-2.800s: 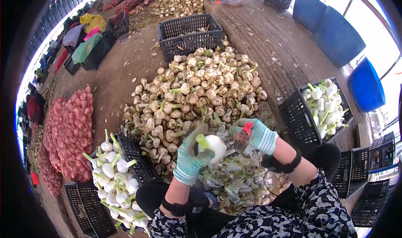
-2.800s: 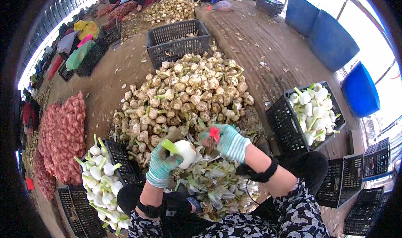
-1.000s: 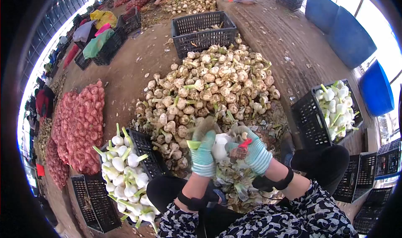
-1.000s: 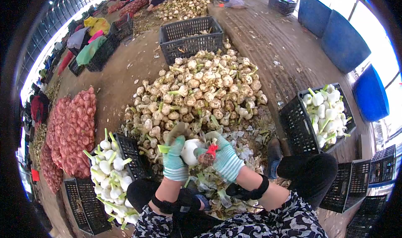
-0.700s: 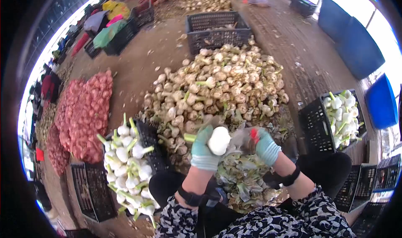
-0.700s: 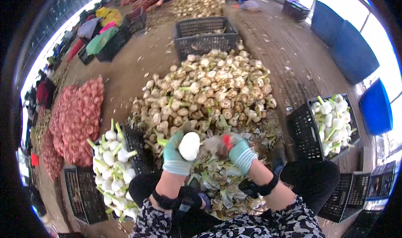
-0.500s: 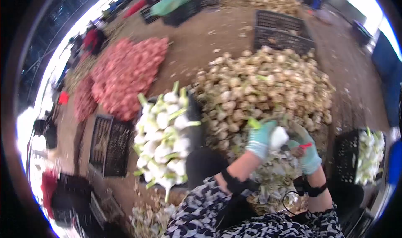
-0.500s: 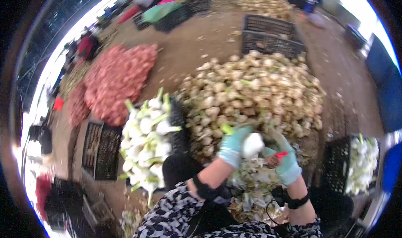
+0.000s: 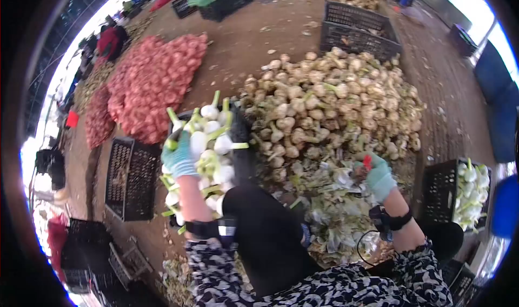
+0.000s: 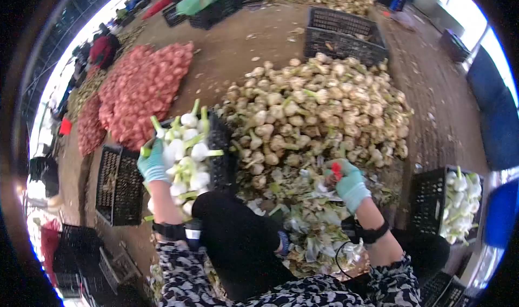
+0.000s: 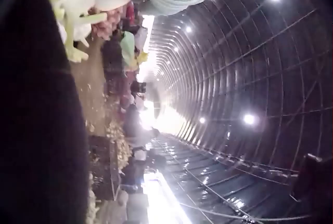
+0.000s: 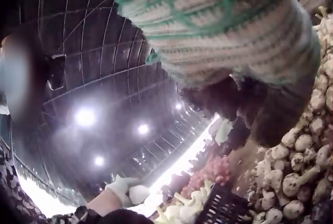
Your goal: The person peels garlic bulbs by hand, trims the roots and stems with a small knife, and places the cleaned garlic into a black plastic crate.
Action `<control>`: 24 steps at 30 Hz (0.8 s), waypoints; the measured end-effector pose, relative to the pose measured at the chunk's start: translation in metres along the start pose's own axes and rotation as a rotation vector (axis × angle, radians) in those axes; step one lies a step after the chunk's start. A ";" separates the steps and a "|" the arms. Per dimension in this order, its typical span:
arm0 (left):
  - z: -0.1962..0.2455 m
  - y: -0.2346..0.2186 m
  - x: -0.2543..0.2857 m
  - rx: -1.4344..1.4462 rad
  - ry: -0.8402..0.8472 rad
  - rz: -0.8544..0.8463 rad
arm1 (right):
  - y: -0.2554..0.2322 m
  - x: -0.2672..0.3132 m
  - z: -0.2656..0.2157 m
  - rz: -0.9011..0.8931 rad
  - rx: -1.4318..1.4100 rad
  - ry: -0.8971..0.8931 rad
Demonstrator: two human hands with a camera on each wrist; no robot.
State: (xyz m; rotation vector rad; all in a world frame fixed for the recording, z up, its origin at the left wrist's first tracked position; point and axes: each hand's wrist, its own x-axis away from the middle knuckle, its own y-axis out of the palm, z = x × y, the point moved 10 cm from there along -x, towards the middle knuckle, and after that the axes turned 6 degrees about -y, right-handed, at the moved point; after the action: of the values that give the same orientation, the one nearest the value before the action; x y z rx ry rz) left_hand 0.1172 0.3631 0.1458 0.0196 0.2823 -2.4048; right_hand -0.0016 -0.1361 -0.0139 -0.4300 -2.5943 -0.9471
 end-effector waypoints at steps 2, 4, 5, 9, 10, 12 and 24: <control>-0.051 0.003 -0.021 -0.093 -0.214 -0.191 | 0.006 0.002 0.003 0.066 -0.024 0.060; -0.026 0.017 -0.009 0.003 -0.215 -0.212 | -0.014 -0.020 0.001 -0.085 0.680 -0.231; 0.005 0.028 0.004 0.140 -0.147 -0.238 | 0.004 -0.013 -0.014 -0.128 1.090 -0.363; 0.127 0.098 0.112 0.673 -0.251 -0.518 | 0.009 -0.045 0.013 -0.151 1.400 -0.145; 0.126 0.120 0.130 0.819 -0.435 -0.652 | -0.012 -0.079 0.054 -0.238 1.348 -0.142; 0.119 0.158 0.162 1.000 -0.718 -0.807 | -0.016 -0.105 0.095 -0.311 1.424 -0.057; -0.007 0.167 0.115 0.582 -0.642 -0.328 | 0.111 -0.104 0.181 -0.135 1.531 -0.095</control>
State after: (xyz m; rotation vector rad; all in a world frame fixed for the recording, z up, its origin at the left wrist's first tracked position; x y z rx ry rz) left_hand 0.1405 0.1677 0.0956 -0.5576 -0.7587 -2.5719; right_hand 0.0964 0.0486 -0.1253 0.1474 -2.5702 1.1060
